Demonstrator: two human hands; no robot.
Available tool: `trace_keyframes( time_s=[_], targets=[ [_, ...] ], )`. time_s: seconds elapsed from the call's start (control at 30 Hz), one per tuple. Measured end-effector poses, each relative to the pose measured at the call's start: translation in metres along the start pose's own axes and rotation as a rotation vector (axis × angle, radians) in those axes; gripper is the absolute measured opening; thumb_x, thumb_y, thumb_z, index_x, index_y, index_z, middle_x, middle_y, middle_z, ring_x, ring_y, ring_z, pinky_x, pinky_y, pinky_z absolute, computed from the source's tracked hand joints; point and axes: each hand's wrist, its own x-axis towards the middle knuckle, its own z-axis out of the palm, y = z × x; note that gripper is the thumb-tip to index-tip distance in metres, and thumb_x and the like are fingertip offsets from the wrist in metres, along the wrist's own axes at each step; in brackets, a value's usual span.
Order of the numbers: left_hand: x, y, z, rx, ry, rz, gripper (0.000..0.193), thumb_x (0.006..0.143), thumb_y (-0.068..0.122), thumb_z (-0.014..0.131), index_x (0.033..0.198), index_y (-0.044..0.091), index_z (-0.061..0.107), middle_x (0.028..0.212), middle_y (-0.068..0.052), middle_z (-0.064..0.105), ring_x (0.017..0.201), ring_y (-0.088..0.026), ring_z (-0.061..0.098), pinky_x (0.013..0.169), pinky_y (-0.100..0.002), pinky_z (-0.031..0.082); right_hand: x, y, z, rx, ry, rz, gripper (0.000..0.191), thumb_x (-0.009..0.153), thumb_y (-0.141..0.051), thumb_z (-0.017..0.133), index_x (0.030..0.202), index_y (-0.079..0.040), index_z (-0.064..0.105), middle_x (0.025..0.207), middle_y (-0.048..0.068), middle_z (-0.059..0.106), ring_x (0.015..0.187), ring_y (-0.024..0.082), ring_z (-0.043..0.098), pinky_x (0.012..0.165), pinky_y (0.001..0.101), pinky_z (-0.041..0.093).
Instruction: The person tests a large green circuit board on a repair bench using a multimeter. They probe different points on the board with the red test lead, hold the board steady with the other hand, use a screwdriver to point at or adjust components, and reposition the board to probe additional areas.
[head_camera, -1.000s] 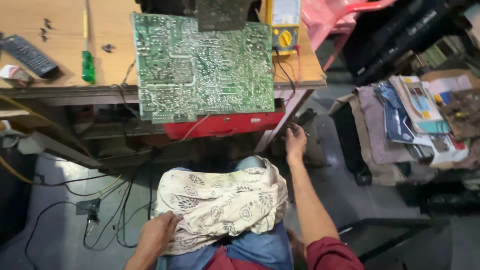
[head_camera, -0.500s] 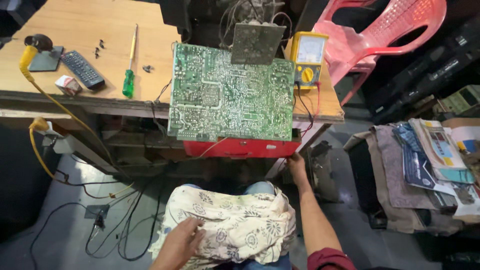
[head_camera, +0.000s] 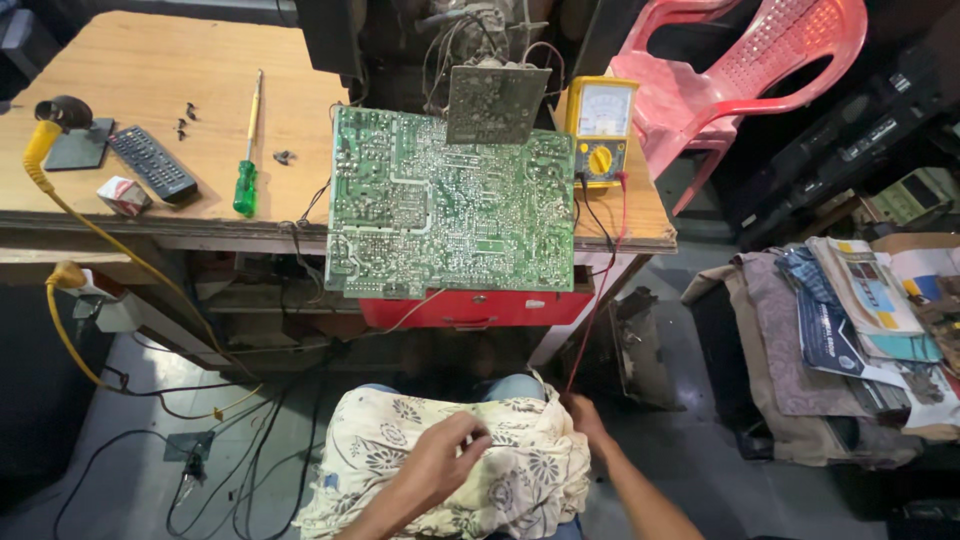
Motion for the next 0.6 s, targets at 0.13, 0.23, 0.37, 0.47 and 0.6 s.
trace_keyframes(
  time_s=[0.13,0.23,0.37,0.47,0.6],
  targets=[
    [0.022,0.023,0.027,0.082,0.036,0.216,0.019,0.091,0.011,0.07,0.109,0.007,0.066,0.103,-0.015,0.066,0.089,-0.036,0.066,0.072,-0.045,0.053,-0.03,-0.029,-0.022,-0.296,-0.031,0.168,0.044,0.083,-0.015,0.077,0.124,-0.005,0.065,0.096,0.019,0.07,0.091,0.037,0.068,0.075,0.0467,0.053],
    [0.039,0.042,0.049,0.213,0.06,0.488,0.04,0.086,0.004,0.063,0.126,0.008,0.062,0.125,-0.02,0.061,0.097,-0.038,0.065,0.077,-0.047,0.054,-0.045,-0.066,-0.052,-0.423,0.091,-0.189,0.033,0.081,-0.009,0.07,0.113,-0.005,0.066,0.092,0.017,0.067,0.088,0.038,0.065,0.073,0.0465,0.054],
    [0.058,0.061,0.075,0.287,0.007,0.578,0.049,0.09,0.01,0.064,0.137,0.001,0.054,0.129,-0.023,0.062,0.096,-0.039,0.065,0.073,-0.048,0.053,-0.068,-0.124,-0.092,-0.307,0.27,-0.498,0.029,0.075,-0.002,0.067,0.104,-0.005,0.067,0.087,0.015,0.065,0.081,0.035,0.063,0.068,0.0431,0.053],
    [0.067,0.067,0.083,0.349,-0.133,0.394,0.047,0.096,0.012,0.059,0.143,0.004,0.055,0.109,-0.014,0.069,0.097,-0.034,0.068,0.079,-0.046,0.054,-0.076,-0.153,-0.117,-0.155,0.434,-0.391,0.021,0.085,-0.002,0.072,0.106,-0.002,0.071,0.079,0.014,0.064,0.071,0.031,0.062,0.063,0.0421,0.051],
    [0.068,0.073,0.077,0.269,0.033,0.434,0.03,0.096,0.013,0.064,0.125,0.009,0.067,0.099,-0.013,0.074,0.09,-0.033,0.071,0.074,-0.045,0.054,-0.075,-0.147,-0.132,-0.23,0.553,-0.332,0.014,0.086,-0.005,0.071,0.099,-0.003,0.069,0.084,0.015,0.064,0.08,0.034,0.063,0.069,0.0429,0.051]
  ],
)
